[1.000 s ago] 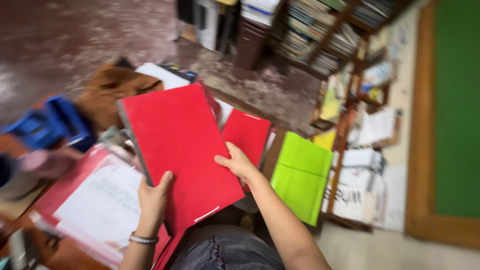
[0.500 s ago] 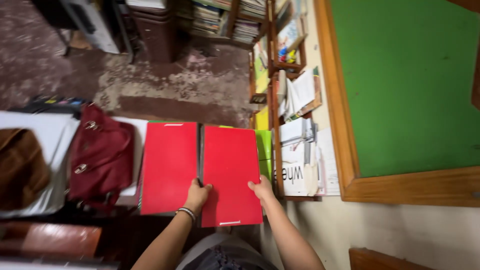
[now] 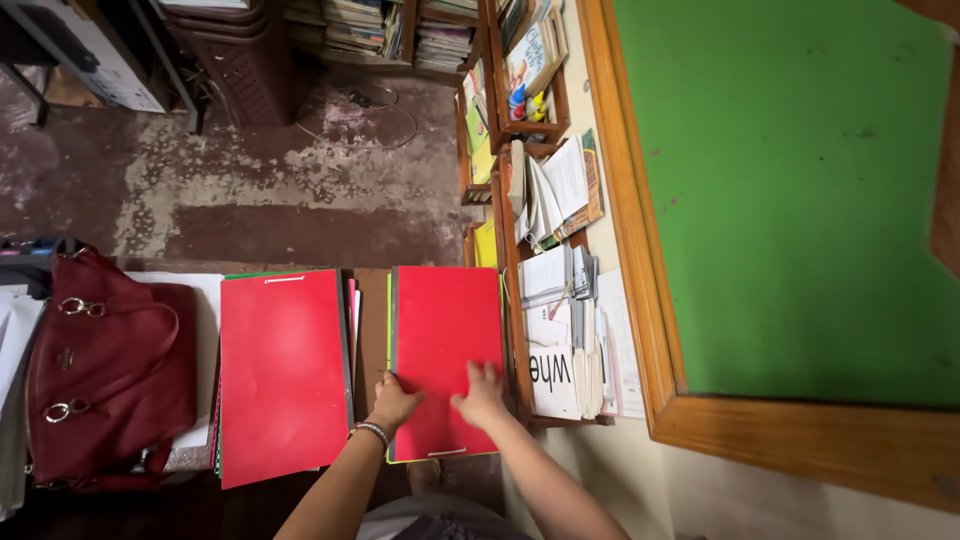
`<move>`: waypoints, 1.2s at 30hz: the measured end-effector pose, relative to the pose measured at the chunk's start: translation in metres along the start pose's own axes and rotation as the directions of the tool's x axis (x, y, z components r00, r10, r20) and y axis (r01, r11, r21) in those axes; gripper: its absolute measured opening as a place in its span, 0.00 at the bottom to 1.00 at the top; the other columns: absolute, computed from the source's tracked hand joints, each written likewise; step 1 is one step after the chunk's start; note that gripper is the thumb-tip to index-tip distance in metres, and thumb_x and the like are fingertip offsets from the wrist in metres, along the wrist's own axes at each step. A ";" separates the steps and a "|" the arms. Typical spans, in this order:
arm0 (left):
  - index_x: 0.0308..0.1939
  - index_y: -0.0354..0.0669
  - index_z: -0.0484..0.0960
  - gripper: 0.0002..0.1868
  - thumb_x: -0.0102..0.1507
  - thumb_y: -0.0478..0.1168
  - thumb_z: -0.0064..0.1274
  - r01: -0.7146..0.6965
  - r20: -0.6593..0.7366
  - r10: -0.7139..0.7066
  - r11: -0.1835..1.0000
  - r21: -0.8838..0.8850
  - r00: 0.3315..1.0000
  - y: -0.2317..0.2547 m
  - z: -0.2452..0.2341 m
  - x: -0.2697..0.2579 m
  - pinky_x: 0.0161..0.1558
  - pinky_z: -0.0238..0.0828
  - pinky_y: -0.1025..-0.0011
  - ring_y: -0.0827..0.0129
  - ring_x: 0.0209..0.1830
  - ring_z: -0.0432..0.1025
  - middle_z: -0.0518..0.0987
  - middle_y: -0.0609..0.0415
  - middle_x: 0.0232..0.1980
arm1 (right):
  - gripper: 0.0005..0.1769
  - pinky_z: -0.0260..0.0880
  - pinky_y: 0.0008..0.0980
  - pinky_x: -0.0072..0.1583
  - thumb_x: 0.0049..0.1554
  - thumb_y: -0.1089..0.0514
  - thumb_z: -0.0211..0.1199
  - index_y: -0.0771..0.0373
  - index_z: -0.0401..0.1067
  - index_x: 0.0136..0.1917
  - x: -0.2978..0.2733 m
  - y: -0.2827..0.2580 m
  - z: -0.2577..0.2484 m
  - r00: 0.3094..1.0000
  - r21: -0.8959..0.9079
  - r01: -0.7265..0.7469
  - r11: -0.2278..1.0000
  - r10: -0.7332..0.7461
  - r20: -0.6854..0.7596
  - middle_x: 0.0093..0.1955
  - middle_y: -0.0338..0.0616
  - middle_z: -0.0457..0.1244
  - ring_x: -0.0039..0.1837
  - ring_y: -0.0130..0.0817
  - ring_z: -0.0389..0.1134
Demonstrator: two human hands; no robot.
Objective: Organizing and rearranging various folders and papers on a desk.
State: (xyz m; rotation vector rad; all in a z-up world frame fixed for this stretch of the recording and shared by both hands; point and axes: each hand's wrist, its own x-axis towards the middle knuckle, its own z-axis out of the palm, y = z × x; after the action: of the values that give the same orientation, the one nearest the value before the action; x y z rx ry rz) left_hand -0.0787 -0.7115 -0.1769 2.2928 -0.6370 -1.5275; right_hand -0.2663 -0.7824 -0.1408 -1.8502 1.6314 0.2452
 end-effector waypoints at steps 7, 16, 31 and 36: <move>0.79 0.35 0.44 0.60 0.54 0.49 0.67 -0.086 0.049 0.086 0.996 0.003 0.995 -0.027 0.008 0.017 0.72 0.61 0.62 0.46 0.76 0.58 0.54 0.36 0.78 | 0.52 0.46 0.56 0.78 0.58 0.44 0.67 0.55 0.39 0.83 0.000 -0.031 -0.019 0.945 -0.232 -0.049 0.972 0.120 0.305 0.84 0.66 0.22 0.81 0.76 0.33; 0.68 0.31 0.66 0.29 0.63 0.34 0.53 -0.443 -0.297 0.330 0.696 -0.565 0.896 -0.056 -0.083 -0.064 0.63 0.70 0.67 0.59 0.66 0.72 0.77 0.41 0.64 | 0.25 0.67 0.39 0.67 0.60 0.54 0.61 0.61 0.66 0.69 -0.017 -0.150 0.030 0.833 0.213 0.407 0.889 -0.456 0.313 0.67 0.52 0.65 0.69 0.45 0.66; 0.54 0.37 0.83 0.17 0.62 0.36 0.52 -0.276 -0.957 -0.271 0.917 -0.289 0.101 -0.384 -0.238 -0.352 0.59 0.70 0.58 0.51 0.55 0.75 0.83 0.41 0.53 | 0.23 0.69 0.33 0.53 0.61 0.54 0.61 0.64 0.70 0.67 -0.239 -0.368 0.216 0.279 0.509 0.491 0.707 -0.681 0.678 0.53 0.44 0.68 0.50 0.31 0.67; 0.68 0.45 0.71 0.36 0.56 0.47 0.61 0.277 -0.680 -0.651 0.759 -0.590 0.336 -0.419 -0.229 -0.374 0.65 0.55 0.39 0.38 0.76 0.49 0.55 0.41 0.78 | 0.40 0.63 0.43 0.67 0.54 0.47 0.72 0.61 0.62 0.74 -0.305 -0.386 0.231 0.307 0.289 0.763 0.579 -0.717 0.625 0.65 0.57 0.59 0.68 0.50 0.62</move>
State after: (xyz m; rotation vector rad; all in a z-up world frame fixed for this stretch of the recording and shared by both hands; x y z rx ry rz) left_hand 0.0882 -0.1562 -0.0005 2.5788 0.6465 -0.3137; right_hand 0.0956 -0.3948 -0.0233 -1.9966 0.1358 0.4962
